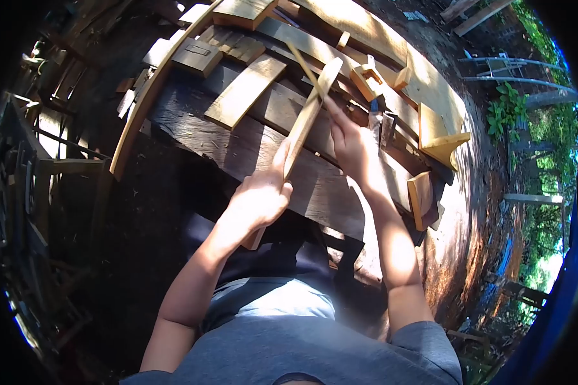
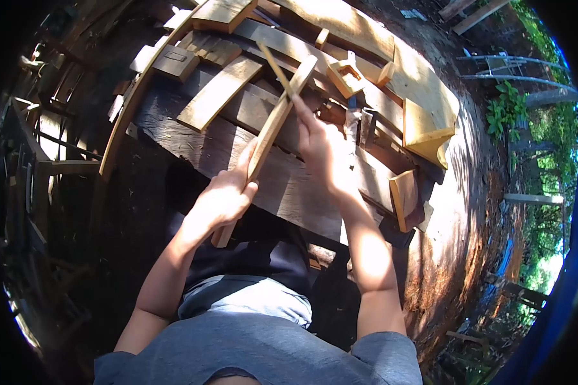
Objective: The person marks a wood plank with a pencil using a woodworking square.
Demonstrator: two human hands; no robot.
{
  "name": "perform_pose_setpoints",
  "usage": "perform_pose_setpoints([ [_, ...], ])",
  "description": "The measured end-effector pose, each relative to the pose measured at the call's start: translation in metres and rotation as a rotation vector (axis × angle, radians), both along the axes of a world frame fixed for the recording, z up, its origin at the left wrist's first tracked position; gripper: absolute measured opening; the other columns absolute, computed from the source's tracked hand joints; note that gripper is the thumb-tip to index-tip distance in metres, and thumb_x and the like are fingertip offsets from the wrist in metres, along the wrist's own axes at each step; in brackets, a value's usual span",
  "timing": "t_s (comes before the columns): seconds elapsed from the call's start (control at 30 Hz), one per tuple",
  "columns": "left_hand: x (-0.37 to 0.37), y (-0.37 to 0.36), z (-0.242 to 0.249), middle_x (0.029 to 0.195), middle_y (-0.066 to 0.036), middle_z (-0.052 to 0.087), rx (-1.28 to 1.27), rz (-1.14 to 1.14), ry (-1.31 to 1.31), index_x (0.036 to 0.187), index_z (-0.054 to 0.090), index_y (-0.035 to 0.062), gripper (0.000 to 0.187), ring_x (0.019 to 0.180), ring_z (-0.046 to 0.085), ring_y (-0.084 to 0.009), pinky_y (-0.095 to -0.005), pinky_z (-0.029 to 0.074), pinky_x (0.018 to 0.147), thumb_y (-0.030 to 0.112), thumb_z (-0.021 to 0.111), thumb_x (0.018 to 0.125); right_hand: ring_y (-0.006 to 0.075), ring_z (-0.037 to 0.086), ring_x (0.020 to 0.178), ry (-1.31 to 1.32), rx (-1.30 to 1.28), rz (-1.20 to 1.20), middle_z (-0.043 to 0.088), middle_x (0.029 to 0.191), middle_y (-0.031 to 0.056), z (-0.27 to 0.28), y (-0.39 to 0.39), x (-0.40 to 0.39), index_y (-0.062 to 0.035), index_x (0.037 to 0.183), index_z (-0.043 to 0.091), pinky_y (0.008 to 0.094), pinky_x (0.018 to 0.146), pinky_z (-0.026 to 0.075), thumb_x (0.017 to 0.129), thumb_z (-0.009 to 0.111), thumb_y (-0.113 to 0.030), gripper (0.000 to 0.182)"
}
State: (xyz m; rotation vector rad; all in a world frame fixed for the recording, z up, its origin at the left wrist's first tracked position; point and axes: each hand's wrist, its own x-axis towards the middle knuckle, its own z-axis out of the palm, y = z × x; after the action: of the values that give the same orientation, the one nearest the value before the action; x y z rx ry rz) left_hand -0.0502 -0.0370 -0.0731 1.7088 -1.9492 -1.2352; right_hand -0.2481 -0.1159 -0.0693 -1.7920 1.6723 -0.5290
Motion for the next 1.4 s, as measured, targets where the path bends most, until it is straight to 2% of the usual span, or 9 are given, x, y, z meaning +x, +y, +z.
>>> perform_pose_setpoints([
  [0.13,0.000,-0.002,0.001,0.089,-0.029,0.067,0.001,-0.048,-0.048,0.155,0.015,0.0094,0.076,0.084,0.066,-0.0478,-0.0529,0.054,0.081,0.019,0.053,0.090,0.0396,0.069,0.089,0.431,-0.432,0.038,0.071,0.101,0.0199,-0.094,-0.109,-0.033,-0.0162,0.136,0.055,0.0476,0.081,0.056,0.103,0.041,-0.029,0.039],
  [0.27,-0.003,-0.001,0.003,0.089,-0.029,0.067,-0.008,-0.015,-0.109,0.155,0.016,0.0096,0.076,0.083,0.067,-0.0473,-0.0526,0.054,0.081,0.019,0.054,0.090,0.0404,0.069,0.088,0.288,-0.610,0.062,0.069,0.102,0.0229,-0.089,-0.100,-0.028,-0.0170,0.139,0.051,0.0494,0.079,0.056,0.102,0.042,-0.025,0.039],
  [0.43,-0.003,0.007,-0.009,0.084,-0.027,0.066,0.035,0.001,-0.098,0.156,0.015,0.0103,0.076,0.079,0.067,-0.0458,-0.0517,0.055,0.078,0.019,0.053,0.090,0.0396,0.069,0.083,0.112,-0.145,-0.011,0.071,0.094,0.0202,-0.017,0.004,0.001,-0.0247,0.141,0.050,0.0472,0.073,0.056,0.101,0.047,-0.021,0.041],
  [0.53,-0.007,0.010,-0.012,0.079,-0.027,0.066,0.037,-0.039,-0.097,0.156,0.014,0.0108,0.076,0.074,0.067,-0.0444,-0.0509,0.055,0.076,0.018,0.052,0.091,0.0390,0.070,0.073,0.080,-0.491,0.023,0.071,0.089,0.0189,-0.042,-0.038,-0.012,-0.0233,0.138,0.053,0.0488,0.068,0.057,0.101,0.045,-0.025,0.038],
  [0.57,-0.010,0.009,-0.009,0.078,-0.026,0.066,0.024,-0.057,-0.101,0.156,0.014,0.0110,0.076,0.073,0.067,-0.0440,-0.0506,0.055,0.075,0.018,0.052,0.091,0.0424,0.069,0.076,0.376,-0.579,-0.025,0.071,0.091,0.0203,-0.081,-0.090,-0.026,-0.0211,0.133,0.057,0.0499,0.072,0.057,0.101,0.045,-0.029,0.035],
  [0.8,-0.001,-0.001,-0.002,0.068,-0.025,0.064,-0.033,-0.001,-0.090,0.157,0.011,0.0122,0.076,0.065,0.067,-0.0412,-0.0490,0.056,0.070,0.016,0.050,0.092,0.0391,0.070,0.081,0.105,-0.360,-0.037,0.071,0.093,0.0198,-0.042,-0.054,-0.016,-0.0260,0.137,0.055,0.0469,0.075,0.056,0.100,0.049,-0.027,0.038],
  [0.97,0.002,-0.005,-0.001,0.088,-0.033,0.066,0.083,-0.018,0.000,0.156,0.011,0.0101,0.080,0.086,0.065,-0.0514,-0.0557,0.052,0.085,0.018,0.053,0.089,0.0380,0.069,0.071,0.029,-0.314,-0.078,0.070,0.083,0.0195,-0.033,0.001,-0.002,-0.0340,0.139,0.052,0.0443,0.066,0.055,0.098,0.053,-0.021,0.043],
  [1.2,-0.001,-0.006,0.008,0.087,-0.033,0.066,0.155,0.002,-0.022,0.156,0.011,0.0099,0.079,0.086,0.065,-0.0509,-0.0555,0.052,0.088,0.018,0.052,0.089,0.0404,0.069,0.081,0.140,-0.397,-0.146,0.070,0.090,0.0224,-0.061,-0.082,-0.018,-0.0213,0.133,0.058,0.0497,0.077,0.056,0.100,0.046,-0.029,0.035],
  [1.4,-0.003,-0.004,0.008,0.085,-0.032,0.066,0.088,-0.029,-0.076,0.156,0.010,0.0101,0.080,0.083,0.066,-0.0503,-0.0546,0.054,0.084,0.018,0.052,0.089,0.0375,0.068,0.069,-0.029,-0.302,-0.077,0.070,0.087,0.0208,-0.025,0.012,0.001,-0.0319,0.140,0.052,0.0485,0.063,0.054,0.097,0.056,-0.023,0.044],
])
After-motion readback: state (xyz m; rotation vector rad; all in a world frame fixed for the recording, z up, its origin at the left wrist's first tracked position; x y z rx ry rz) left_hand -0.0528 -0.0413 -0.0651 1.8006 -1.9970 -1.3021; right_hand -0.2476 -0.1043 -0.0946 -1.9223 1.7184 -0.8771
